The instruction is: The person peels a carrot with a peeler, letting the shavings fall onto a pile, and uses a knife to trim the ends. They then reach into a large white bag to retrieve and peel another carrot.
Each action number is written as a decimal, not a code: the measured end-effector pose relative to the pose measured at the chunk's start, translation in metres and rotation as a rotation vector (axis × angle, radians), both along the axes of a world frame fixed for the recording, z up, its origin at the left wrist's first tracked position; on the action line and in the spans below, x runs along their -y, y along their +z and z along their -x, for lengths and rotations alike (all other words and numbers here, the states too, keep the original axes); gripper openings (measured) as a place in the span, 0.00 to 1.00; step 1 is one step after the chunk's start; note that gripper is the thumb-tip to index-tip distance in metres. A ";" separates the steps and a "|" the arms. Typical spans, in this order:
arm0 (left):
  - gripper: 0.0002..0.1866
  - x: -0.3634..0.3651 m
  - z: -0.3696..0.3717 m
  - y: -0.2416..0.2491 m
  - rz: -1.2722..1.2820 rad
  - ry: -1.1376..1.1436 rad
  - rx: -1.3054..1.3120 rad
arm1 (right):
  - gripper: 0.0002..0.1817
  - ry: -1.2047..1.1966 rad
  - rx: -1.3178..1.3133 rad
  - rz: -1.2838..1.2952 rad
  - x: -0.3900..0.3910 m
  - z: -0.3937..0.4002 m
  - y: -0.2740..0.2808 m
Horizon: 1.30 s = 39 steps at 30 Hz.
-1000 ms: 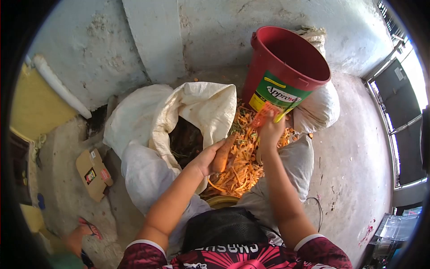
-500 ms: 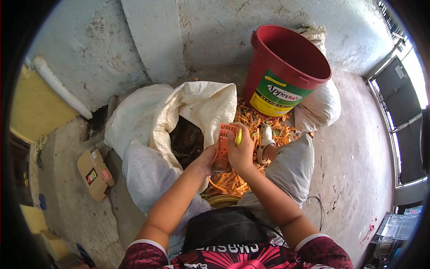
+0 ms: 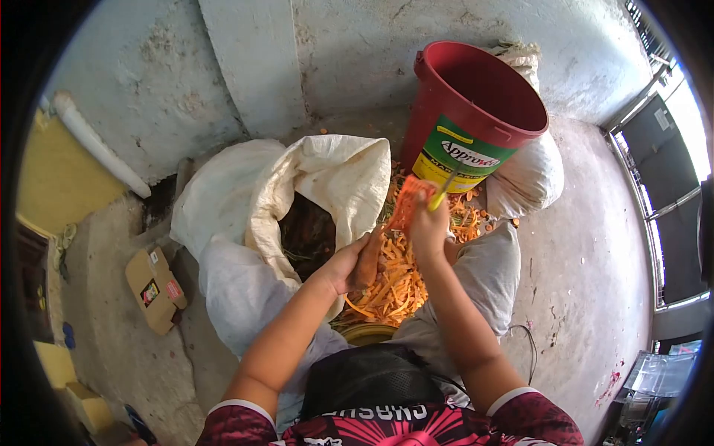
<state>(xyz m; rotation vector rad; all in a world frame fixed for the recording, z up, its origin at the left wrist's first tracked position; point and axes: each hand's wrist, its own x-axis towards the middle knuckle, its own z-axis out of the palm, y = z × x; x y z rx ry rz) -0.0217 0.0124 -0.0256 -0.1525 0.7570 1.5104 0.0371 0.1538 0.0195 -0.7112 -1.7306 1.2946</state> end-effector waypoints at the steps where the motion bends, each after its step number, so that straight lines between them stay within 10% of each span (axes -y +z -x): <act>1: 0.17 0.001 0.001 -0.003 -0.033 -0.002 0.026 | 0.08 0.087 -0.063 -0.019 0.017 0.000 0.006; 13: 0.18 -0.001 0.000 0.026 0.020 -0.029 -0.081 | 0.15 0.075 0.257 -0.133 0.052 -0.006 0.004; 20: 0.22 0.009 -0.014 0.029 -0.284 -0.339 0.090 | 0.09 -0.504 0.307 -0.211 -0.067 -0.003 -0.011; 28: 0.16 -0.001 0.009 0.005 0.007 -0.027 -0.126 | 0.07 0.141 -0.009 0.019 0.030 -0.006 0.020; 39: 0.14 0.000 0.003 0.010 -0.039 0.070 -0.013 | 0.14 0.167 0.122 -0.105 0.059 -0.009 0.004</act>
